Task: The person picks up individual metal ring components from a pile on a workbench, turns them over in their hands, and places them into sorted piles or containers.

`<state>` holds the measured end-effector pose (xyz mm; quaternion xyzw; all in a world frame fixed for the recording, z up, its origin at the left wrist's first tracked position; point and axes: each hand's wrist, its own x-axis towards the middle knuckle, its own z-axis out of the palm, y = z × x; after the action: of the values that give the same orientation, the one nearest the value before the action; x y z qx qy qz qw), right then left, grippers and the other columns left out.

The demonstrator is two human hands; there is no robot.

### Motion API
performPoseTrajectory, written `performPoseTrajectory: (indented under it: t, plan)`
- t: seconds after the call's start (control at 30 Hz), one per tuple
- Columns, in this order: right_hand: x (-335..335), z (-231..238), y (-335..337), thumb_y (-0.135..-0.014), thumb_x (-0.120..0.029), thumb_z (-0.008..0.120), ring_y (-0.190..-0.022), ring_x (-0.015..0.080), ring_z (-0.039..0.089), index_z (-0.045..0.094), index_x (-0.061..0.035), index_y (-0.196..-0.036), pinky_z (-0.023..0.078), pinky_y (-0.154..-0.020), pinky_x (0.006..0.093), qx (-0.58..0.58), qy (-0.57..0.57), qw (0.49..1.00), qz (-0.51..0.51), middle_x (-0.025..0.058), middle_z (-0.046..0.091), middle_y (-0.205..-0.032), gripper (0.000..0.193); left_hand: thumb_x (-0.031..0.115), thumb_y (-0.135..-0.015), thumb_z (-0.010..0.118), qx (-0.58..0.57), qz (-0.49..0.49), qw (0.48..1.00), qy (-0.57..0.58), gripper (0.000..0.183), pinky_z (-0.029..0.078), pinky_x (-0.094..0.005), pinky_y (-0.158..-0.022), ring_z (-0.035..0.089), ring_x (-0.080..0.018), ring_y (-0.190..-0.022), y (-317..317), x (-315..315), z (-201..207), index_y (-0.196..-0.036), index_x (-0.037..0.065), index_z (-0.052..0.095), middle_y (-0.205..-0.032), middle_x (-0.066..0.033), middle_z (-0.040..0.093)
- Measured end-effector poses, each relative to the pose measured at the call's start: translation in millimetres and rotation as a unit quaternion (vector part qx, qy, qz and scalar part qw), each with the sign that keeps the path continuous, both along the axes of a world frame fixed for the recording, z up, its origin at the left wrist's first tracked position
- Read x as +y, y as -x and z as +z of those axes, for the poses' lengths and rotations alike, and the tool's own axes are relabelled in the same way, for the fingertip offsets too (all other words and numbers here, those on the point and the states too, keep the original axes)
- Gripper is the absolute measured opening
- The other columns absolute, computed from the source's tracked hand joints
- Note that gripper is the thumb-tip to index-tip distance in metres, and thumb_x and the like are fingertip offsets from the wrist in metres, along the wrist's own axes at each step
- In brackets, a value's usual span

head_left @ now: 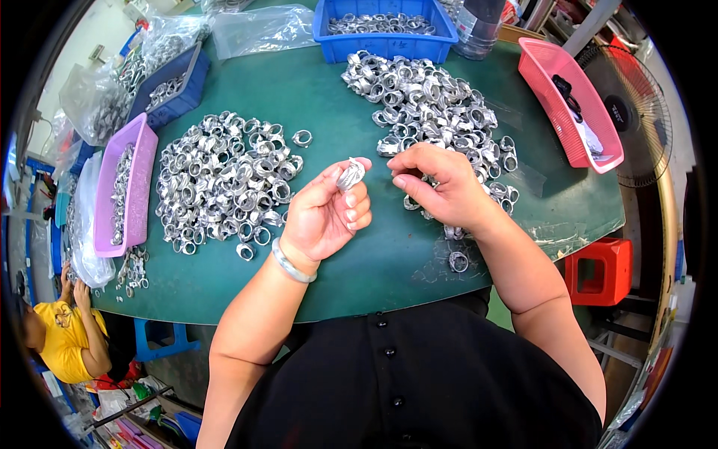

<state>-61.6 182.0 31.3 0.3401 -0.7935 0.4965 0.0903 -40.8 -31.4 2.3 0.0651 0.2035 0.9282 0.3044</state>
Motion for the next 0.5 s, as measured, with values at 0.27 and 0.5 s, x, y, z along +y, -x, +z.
performPoseTrajectory:
  t: [0.27,0.5]
  plan:
    - [0.8,-1.7,0.1,-0.08,-0.003,0.066,-0.07,0.0206,0.064,0.063,-0.0035,-0.093,0.05,-0.061,0.0288,0.0,-0.003,1.0,-0.003,0.0084,0.064,-0.082,0.014,0.018,-0.1,0.037,0.001,-0.059,0.993,-0.099,0.032,0.035,-0.0245,-0.05,0.04,-0.0114,-0.057,2.0,-2.5,-3.1,-0.124,-0.001,0.05,-0.069,-0.0013,0.044]
    - [2.4,-3.5,3.6,-0.082,-0.002,0.063,-0.075,0.026,0.064,0.063,-0.0037,-0.093,0.051,-0.066,0.0328,0.031,-0.018,0.999,-0.024,0.0098,0.065,-0.084,0.011,0.018,-0.101,0.035,-0.005,-0.076,0.99,-0.12,0.031,0.035,-0.0248,-0.05,0.039,-0.0116,-0.055,1.9,-2.9,-2.4,-0.119,-0.001,0.051,-0.067,-0.0014,0.044]
